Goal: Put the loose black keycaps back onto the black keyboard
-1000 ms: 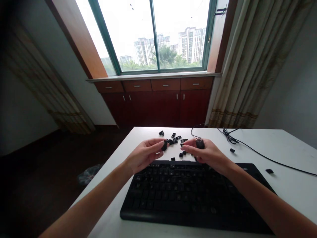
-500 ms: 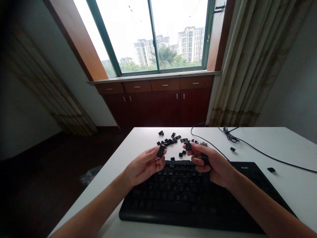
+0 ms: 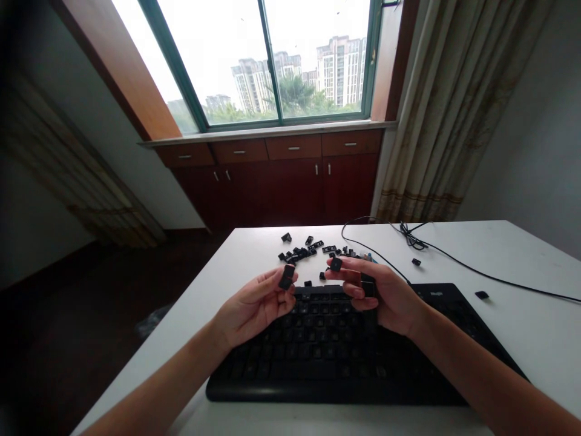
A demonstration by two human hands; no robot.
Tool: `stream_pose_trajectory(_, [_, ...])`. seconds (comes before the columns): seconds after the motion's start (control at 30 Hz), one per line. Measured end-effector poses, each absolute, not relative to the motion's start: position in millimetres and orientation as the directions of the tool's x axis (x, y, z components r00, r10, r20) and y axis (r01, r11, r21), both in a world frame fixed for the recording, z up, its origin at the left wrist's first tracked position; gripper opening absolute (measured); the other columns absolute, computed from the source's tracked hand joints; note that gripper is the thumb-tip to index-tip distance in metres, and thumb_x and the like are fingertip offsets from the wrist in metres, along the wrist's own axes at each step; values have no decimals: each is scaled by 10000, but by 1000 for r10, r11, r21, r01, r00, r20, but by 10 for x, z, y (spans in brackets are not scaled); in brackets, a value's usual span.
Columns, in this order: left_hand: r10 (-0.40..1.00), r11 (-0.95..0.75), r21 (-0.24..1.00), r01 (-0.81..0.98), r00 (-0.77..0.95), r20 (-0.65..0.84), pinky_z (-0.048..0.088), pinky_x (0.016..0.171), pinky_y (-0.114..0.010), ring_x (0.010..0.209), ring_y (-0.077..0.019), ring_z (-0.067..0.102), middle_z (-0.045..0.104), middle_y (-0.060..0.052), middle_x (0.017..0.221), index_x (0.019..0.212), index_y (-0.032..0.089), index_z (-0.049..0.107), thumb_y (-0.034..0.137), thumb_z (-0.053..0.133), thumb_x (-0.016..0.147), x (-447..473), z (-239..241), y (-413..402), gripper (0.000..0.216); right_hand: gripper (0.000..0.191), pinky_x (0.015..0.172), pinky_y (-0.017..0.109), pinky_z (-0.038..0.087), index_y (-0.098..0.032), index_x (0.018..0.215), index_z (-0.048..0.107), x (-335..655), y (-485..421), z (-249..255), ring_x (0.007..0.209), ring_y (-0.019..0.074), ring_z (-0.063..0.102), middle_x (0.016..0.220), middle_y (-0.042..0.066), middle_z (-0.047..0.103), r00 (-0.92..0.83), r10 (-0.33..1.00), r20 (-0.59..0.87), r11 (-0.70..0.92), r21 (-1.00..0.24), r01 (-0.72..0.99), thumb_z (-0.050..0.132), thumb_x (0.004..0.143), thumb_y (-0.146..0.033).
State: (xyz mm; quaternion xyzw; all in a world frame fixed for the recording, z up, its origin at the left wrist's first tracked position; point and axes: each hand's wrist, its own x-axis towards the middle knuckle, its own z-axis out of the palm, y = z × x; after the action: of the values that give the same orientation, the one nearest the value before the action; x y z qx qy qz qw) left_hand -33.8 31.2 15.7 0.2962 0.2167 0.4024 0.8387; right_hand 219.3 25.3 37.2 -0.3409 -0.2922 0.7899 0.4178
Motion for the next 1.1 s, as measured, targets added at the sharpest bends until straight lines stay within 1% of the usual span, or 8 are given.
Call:
stream_pose_trajectory(0.17, [847,447,698,-560,515,-130,549,786,-194,795,-85,642,692,-69,1044,962,135,730,238,680,906,-395,181,359,127,229,336,82,307,-124,939,712,2221,237,393,496,29,377,778,22,584,-401,877,-266,-435,-795,-423,697,860,-338])
stream_pose_trajectory(0.27, [901,373,701,-608,418,-117,548,791,-204,789,-77,631,696,-48,1040,971,157,730,246,639,937,-489,201,444,132,305,329,94,273,-119,891,714,2209,195,406,474,30,332,704,11,543,-391,878,-276,-400,-872,-283,694,869,-422])
stream_pose_trajectory(0.37, [934,310,711,-631,343,-102,548,761,-204,755,-67,620,696,-48,1049,1002,150,730,223,624,944,-588,193,544,141,377,348,113,275,-160,1050,709,2179,143,384,485,36,352,746,18,573,-361,887,-287,-352,-927,-130,734,832,-466])
stream_pose_trajectory(0.57, [974,200,806,-557,201,-103,550,669,-207,697,-81,633,714,-55,940,965,114,739,198,724,862,-687,154,653,134,480,389,160,289,-168,1072,701,2167,96,333,531,61,391,788,38,603,-314,909,-274,-264,-962,74,739,790,-554])
stream_pose_trajectory(0.77, [970,194,861,-470,225,-95,552,688,-200,710,-79,644,733,-57,969,981,130,751,224,802,790,-604,164,578,218,481,411,177,261,-197,1141,707,2316,96,525,501,60,369,600,-47,472,-331,917,-225,-158,-963,216,775,777,-505])
stream_pose_trajectory(0.93, [957,144,955,-261,282,-67,531,736,-168,781,-81,663,752,-39,969,1004,176,763,258,797,797,-446,189,409,225,399,452,235,389,-223,1065,735,2600,-68,565,531,116,528,619,-13,586,-226,974,-33,100,-827,554,705,825,-541])
stream_pose_trajectory(1.03, [945,54,996,-68,325,-29,527,782,-178,863,-117,687,765,-56,994,1030,187,761,276,799,791,-342,194,286,258,289,649,285,522,-251,981,736,2743,-241,440,724,169,662,828,15,714,-239,962,129,262,-671,694,701,845,-503])
stream_pose_trajectory(1.1, [933,18,1000,-7,359,-14,526,797,-181,893,-131,692,768,-67,1005,1034,183,759,278,796,795,-289,187,228,260,208,768,299,543,-259,979,717,2806,-353,324,835,178,690,932,11,734,-332,917,220,397,-579,713,683,882,-439])
